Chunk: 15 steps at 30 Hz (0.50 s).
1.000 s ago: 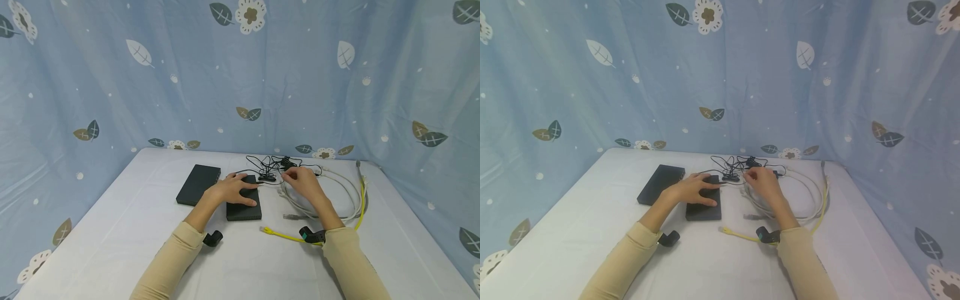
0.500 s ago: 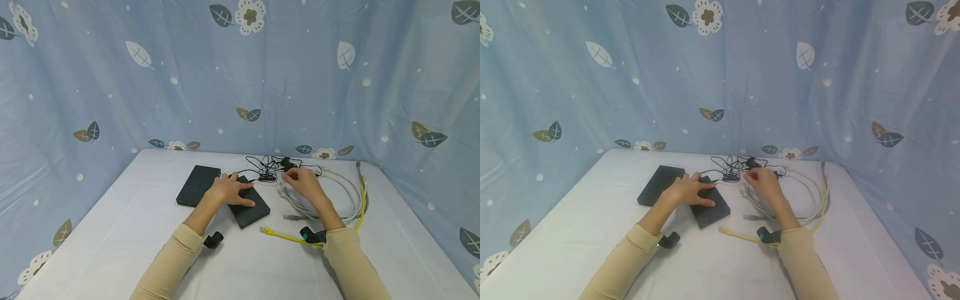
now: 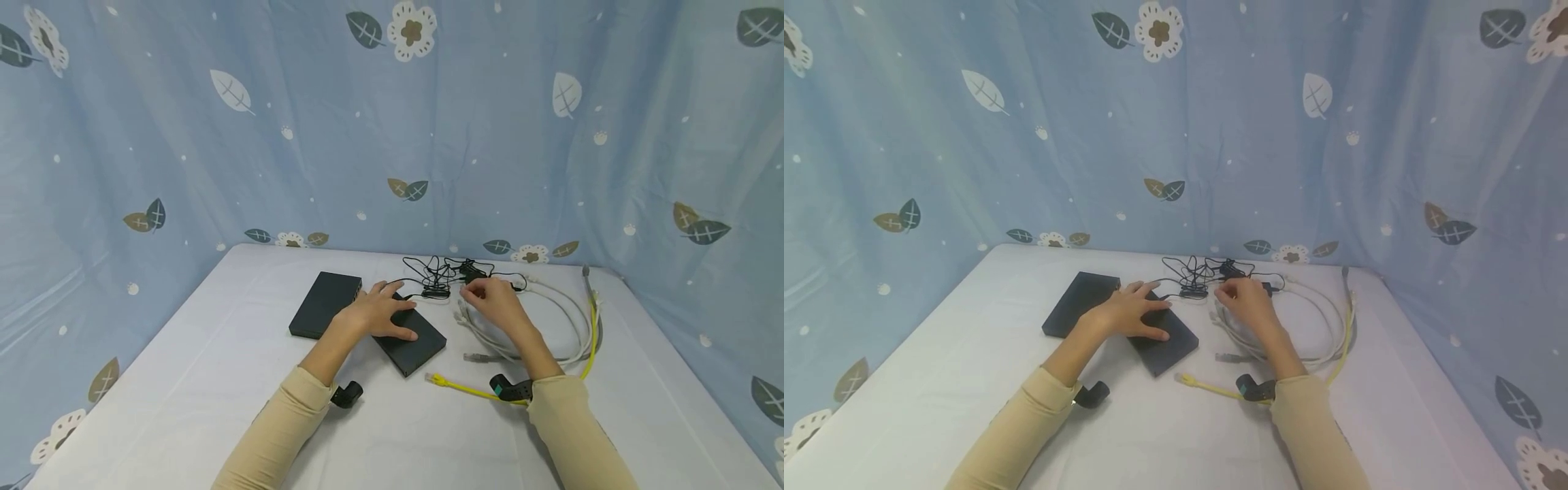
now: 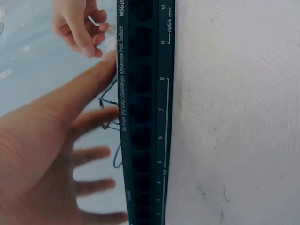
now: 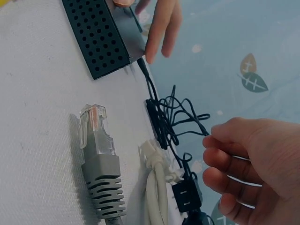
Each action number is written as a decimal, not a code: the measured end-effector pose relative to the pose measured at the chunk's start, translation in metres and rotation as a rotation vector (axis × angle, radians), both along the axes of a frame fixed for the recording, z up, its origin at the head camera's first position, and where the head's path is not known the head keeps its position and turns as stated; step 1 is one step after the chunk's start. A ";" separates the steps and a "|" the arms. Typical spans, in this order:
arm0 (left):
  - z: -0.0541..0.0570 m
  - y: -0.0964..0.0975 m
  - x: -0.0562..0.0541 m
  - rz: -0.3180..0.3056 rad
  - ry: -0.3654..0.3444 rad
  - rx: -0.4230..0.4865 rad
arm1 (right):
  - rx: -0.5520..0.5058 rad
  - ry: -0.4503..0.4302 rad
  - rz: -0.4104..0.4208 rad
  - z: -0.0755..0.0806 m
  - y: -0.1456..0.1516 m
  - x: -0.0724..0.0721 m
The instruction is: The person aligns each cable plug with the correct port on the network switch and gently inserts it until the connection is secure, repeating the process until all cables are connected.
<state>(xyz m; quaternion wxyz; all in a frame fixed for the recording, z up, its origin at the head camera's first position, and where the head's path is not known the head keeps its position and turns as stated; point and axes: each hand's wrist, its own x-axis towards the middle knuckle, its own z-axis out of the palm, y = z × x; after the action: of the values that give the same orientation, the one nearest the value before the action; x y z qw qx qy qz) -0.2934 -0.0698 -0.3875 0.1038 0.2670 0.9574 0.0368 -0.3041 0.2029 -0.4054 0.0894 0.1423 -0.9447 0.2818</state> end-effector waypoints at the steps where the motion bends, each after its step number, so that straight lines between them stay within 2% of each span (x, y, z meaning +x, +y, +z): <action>1: -0.002 -0.001 -0.001 -0.026 -0.009 0.023 | -0.001 -0.003 0.002 0.000 0.000 0.000; 4: -0.006 -0.003 -0.004 -0.103 -0.062 0.084 | 0.002 -0.006 -0.007 0.000 -0.001 0.002; 7: -0.008 -0.004 -0.007 -0.161 -0.104 0.103 | 0.015 -0.010 -0.020 0.002 0.000 0.003; 11: -0.007 -0.005 -0.008 -0.188 -0.158 0.089 | 0.031 -0.041 -0.011 0.004 0.004 0.003; 15: -0.004 -0.006 -0.008 -0.203 -0.199 0.065 | 0.044 -0.095 0.038 0.004 0.009 0.001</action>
<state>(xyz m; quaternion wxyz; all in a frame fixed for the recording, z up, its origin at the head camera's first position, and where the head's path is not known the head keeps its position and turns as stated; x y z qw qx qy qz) -0.3010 -0.0759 -0.3918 0.1928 0.3605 0.9088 0.0834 -0.3030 0.2114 -0.4018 0.0358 0.1486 -0.9510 0.2689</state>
